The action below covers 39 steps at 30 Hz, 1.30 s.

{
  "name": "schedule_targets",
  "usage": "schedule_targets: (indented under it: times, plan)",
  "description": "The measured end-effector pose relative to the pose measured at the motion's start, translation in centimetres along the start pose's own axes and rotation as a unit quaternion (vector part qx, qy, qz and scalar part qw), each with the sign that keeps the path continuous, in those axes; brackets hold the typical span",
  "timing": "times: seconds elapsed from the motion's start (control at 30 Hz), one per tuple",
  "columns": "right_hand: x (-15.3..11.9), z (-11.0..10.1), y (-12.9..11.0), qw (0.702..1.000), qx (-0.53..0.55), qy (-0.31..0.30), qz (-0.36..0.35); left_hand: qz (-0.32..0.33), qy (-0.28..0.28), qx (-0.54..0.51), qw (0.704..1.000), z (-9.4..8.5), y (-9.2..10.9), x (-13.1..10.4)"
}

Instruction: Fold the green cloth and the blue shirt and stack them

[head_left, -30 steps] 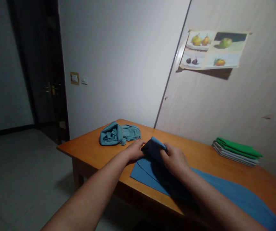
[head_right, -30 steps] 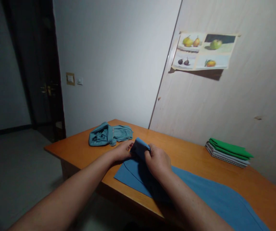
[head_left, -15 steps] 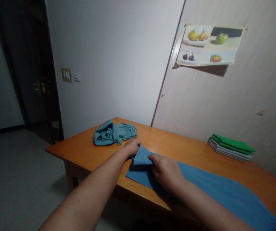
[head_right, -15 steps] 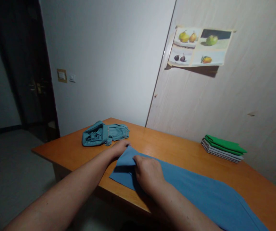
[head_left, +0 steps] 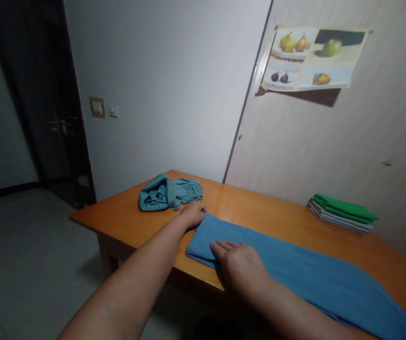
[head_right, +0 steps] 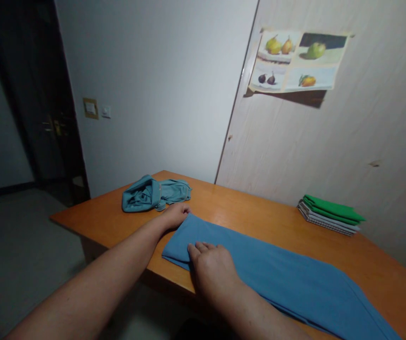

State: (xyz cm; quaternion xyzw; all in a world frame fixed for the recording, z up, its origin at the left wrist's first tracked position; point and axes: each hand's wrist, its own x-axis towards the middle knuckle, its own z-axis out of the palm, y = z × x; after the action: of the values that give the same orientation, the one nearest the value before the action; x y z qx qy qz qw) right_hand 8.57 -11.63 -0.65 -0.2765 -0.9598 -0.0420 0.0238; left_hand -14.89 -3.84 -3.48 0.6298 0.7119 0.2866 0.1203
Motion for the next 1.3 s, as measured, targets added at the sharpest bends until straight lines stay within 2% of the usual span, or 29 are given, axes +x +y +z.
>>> schedule_targets:
  times: [0.23, 0.4, 0.53, 0.63, 0.73, 0.87, 0.93, 1.03, 1.17, 1.3]
  plan:
    - [-0.2, 0.4, -0.3, 1.0, 0.002, -0.001, 0.0, 0.003, 0.014, -0.009, 1.0, 0.1, 0.0, -0.1]
    - [-1.4, -1.0, -0.1, 0.996, 0.084, 0.038, 0.018, 0.0, 0.029, -0.011, 1.0, -0.6, 0.2, -0.4]
    - [-3.1, -2.4, 3.3, 0.973, 0.162, 0.112, 0.117, -0.01, 0.059, -0.002, 0.998, -1.4, 0.8, -1.2]
    - [-4.6, -2.7, 6.8, 0.954, 0.185, 0.159, 0.176, 0.009, 0.073, 0.006, 0.997, -1.6, 2.2, -2.2]
    - [-5.9, -2.3, 9.3, 0.943, 0.203, 0.182, 0.193, 0.057, 0.049, 0.01, 0.997, -1.0, 4.4, -3.7]
    - [-7.0, -1.1, 10.8, 0.934, 0.227, 0.192, 0.196, 0.111, -0.012, 0.023, 0.994, 0.8, 6.9, -6.0]
    - [-7.5, -0.1, 11.1, 0.939, 0.226, 0.176, 0.192, 0.124, -0.055, 0.069, 0.988, 1.6, 7.6, -7.0]
    - [-8.7, 1.4, 11.2, 0.958, 0.206, 0.092, 0.177, 0.119, -0.105, 0.162, 0.974, 2.1, 7.7, -8.1]
    - [-10.5, 2.1, 11.3, 0.963, 0.179, -0.013, 0.202, 0.116, -0.114, 0.197, 0.967, 2.0, 7.3, -8.6]
    - [-12.0, 2.0, 12.0, 0.958, 0.17, -0.031, 0.227, 0.123, -0.116, 0.202, 0.965, 1.9, 6.8, -8.6]
